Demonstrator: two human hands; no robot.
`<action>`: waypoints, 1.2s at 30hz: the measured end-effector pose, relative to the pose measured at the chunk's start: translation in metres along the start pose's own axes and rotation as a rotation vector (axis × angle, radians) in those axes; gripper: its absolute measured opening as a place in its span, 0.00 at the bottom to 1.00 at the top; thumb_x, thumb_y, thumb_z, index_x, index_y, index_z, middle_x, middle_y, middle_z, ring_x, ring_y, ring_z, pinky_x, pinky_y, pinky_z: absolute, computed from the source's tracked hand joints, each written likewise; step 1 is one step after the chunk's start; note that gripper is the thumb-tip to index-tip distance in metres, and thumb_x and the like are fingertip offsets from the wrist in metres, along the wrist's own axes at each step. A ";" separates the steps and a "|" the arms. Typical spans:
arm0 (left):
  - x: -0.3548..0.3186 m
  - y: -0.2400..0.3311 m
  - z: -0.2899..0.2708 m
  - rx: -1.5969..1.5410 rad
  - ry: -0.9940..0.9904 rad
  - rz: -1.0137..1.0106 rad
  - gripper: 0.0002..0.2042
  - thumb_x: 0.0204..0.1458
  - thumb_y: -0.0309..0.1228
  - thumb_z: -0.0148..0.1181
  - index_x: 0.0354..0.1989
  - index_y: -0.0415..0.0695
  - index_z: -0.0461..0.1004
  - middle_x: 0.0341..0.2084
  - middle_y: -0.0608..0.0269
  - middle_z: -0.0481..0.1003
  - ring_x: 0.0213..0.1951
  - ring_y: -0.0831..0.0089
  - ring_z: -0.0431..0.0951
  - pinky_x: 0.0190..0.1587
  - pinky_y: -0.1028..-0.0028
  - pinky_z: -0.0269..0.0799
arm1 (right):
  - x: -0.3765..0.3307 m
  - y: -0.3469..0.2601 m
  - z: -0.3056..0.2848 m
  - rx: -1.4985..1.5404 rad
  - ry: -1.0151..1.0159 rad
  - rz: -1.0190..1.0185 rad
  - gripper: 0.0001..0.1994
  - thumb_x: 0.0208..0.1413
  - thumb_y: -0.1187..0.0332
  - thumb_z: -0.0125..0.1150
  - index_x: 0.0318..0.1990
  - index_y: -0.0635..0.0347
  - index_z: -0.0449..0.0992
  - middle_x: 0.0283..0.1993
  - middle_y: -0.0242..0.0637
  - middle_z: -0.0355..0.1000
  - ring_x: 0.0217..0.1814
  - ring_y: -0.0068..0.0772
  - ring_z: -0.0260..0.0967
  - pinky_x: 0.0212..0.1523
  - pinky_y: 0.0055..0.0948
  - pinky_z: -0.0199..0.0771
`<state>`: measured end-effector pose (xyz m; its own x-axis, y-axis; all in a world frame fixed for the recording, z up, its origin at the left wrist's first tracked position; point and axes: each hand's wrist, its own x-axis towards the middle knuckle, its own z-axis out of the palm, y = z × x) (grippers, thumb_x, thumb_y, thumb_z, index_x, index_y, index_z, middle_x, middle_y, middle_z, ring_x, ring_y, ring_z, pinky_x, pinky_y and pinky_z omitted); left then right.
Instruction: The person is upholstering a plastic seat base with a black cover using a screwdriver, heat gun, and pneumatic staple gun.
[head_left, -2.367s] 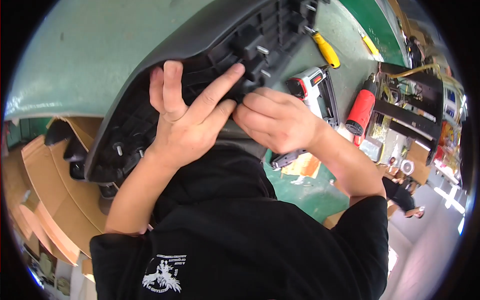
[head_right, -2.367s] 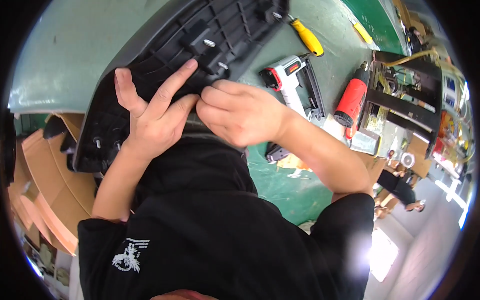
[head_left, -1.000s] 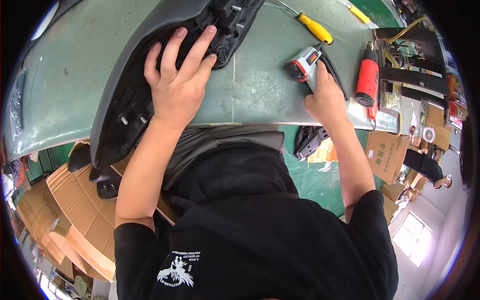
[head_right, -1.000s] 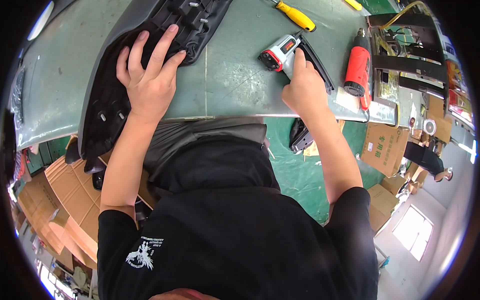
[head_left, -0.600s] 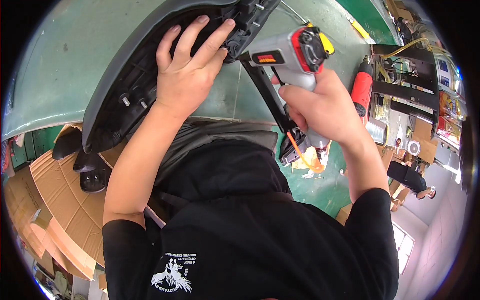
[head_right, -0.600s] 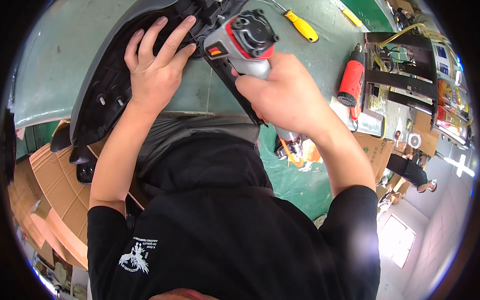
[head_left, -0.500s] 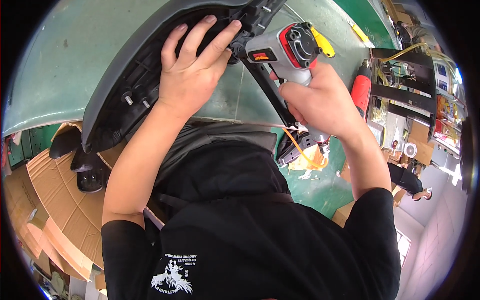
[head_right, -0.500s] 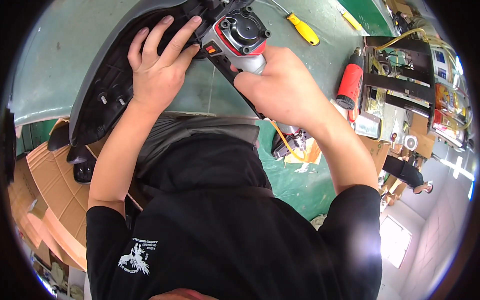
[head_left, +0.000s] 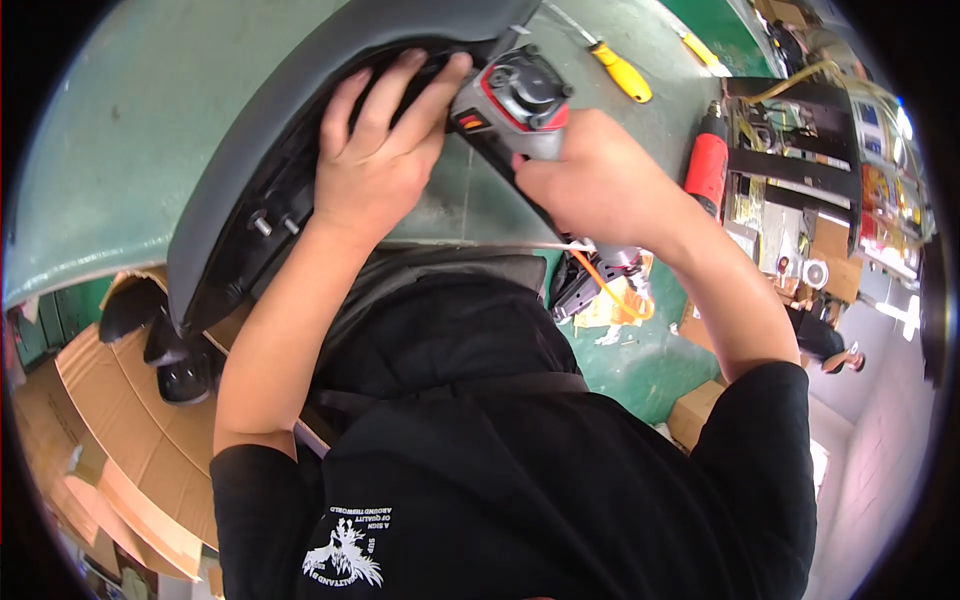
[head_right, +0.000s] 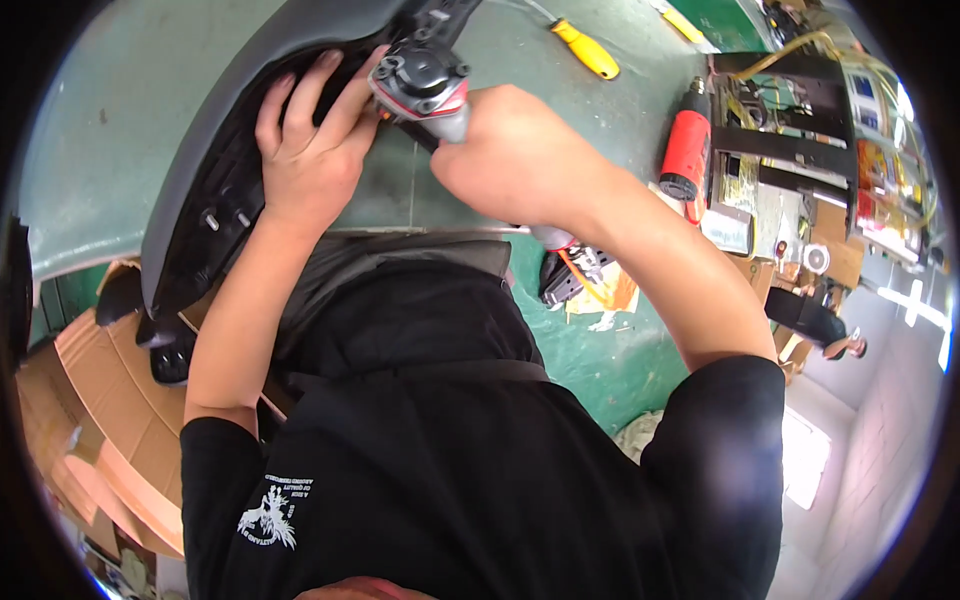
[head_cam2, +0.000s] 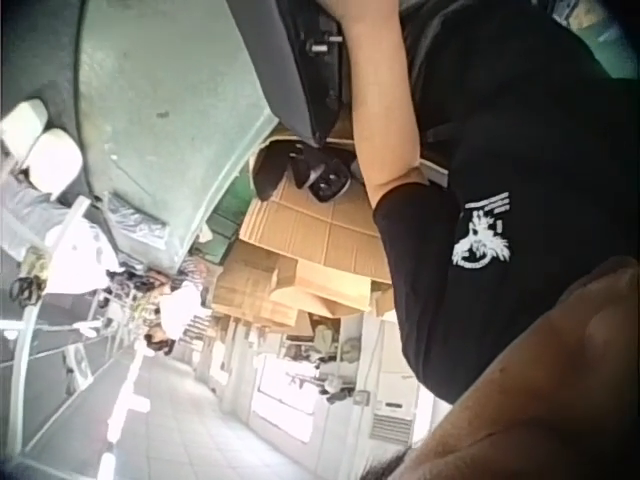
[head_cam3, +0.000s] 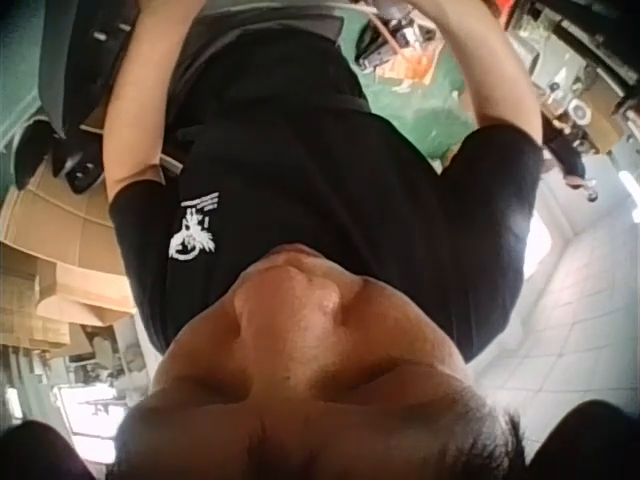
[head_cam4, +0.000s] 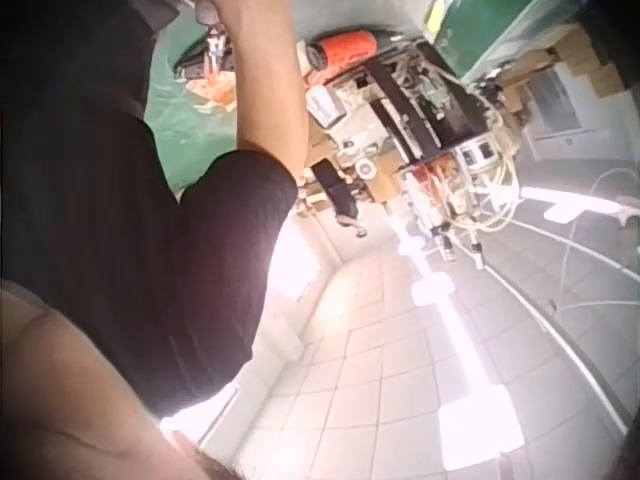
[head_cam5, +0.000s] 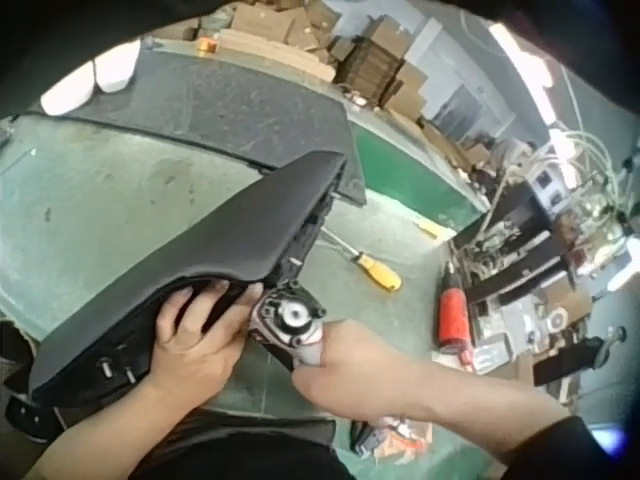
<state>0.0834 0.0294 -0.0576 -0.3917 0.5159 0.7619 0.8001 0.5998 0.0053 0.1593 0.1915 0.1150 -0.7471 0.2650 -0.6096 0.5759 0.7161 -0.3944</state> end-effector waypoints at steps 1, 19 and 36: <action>0.003 -0.002 -0.002 -0.016 0.009 0.002 0.03 0.54 0.34 0.67 0.32 0.54 0.85 0.67 0.86 0.74 0.69 0.70 0.68 0.72 0.60 0.57 | -0.002 0.001 -0.002 0.051 -0.026 0.011 0.13 0.55 0.66 0.59 0.38 0.70 0.81 0.26 0.52 0.78 0.28 0.47 0.80 0.34 0.44 0.79; 0.054 -0.013 -0.059 -0.021 -0.251 0.095 0.11 0.54 0.27 0.64 0.44 0.50 0.85 0.63 0.67 0.78 0.64 0.58 0.72 0.65 0.56 0.66 | -0.021 0.149 -0.005 0.228 0.188 0.174 0.12 0.52 0.69 0.61 0.38 0.71 0.76 0.27 0.54 0.79 0.34 0.52 0.82 0.41 0.46 0.78; 0.079 -0.028 -0.111 -0.302 -0.715 -0.365 0.28 0.53 0.27 0.61 0.65 0.38 0.71 0.41 0.41 0.82 0.40 0.41 0.83 0.45 0.54 0.80 | -0.060 0.131 -0.001 0.229 0.279 0.106 0.10 0.53 0.70 0.63 0.40 0.65 0.82 0.24 0.43 0.76 0.30 0.29 0.75 0.36 0.41 0.77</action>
<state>0.0805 -0.0141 0.0745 -0.7593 0.6449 0.0876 0.6152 0.6673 0.4199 0.2790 0.2696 0.1002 -0.7231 0.5182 -0.4567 0.6904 0.5207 -0.5022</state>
